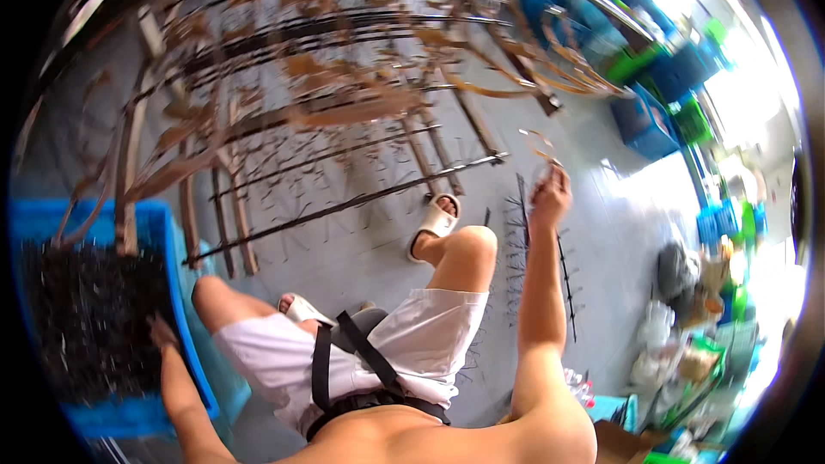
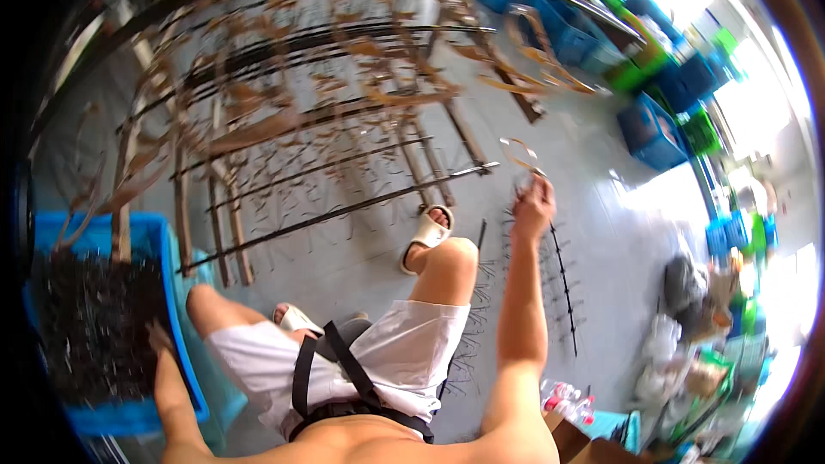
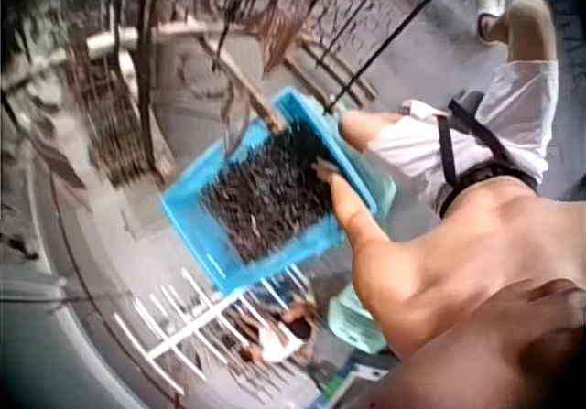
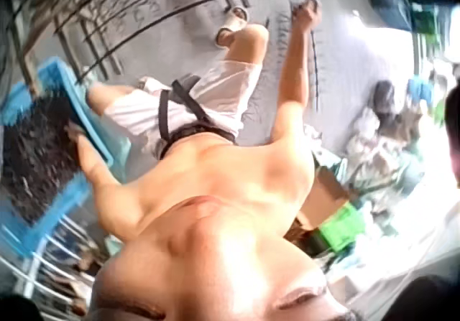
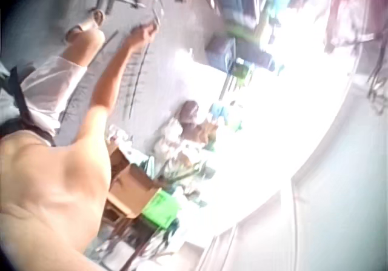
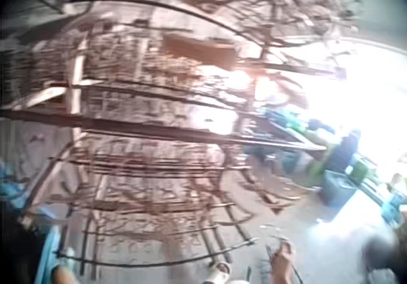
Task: The person takes metal hooks from a blue basket and attaches them to wooden hanger bodies on a metal rack. The person repeatedly picks hooks and inserts them into the hanger slots to complete the assembly.
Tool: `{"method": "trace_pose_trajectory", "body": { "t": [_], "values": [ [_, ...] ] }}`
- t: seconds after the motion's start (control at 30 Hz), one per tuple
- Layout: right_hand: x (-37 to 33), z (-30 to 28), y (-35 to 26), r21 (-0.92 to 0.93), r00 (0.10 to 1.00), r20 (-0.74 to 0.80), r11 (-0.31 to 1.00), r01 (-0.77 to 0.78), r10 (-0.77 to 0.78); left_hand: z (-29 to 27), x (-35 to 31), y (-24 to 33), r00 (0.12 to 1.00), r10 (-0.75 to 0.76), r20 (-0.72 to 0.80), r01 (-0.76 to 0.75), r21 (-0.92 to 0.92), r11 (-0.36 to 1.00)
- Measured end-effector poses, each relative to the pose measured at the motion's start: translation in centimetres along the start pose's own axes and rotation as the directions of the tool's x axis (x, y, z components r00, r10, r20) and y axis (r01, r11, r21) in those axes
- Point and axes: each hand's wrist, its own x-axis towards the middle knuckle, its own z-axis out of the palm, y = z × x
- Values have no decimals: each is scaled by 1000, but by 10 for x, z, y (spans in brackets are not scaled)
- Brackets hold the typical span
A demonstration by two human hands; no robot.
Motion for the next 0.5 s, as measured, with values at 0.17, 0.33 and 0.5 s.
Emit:
{"method": "trace_pose_trajectory", "body": {
  "t": [0.17,0.33,0.5],
  "values": [
    [13,29,57,5,977,171,992,-129,126,-44,11,13,972,-235,9,228,-291,929],
    [20,52,75,180,929,293,941,-288,228,-134,-18,47,992,98,-83,-108,-130,986],
    [20,65,65,107,881,317,910,-400,350,-108,-58,45,919,376,-115,-382,-32,924]
  ]
}}
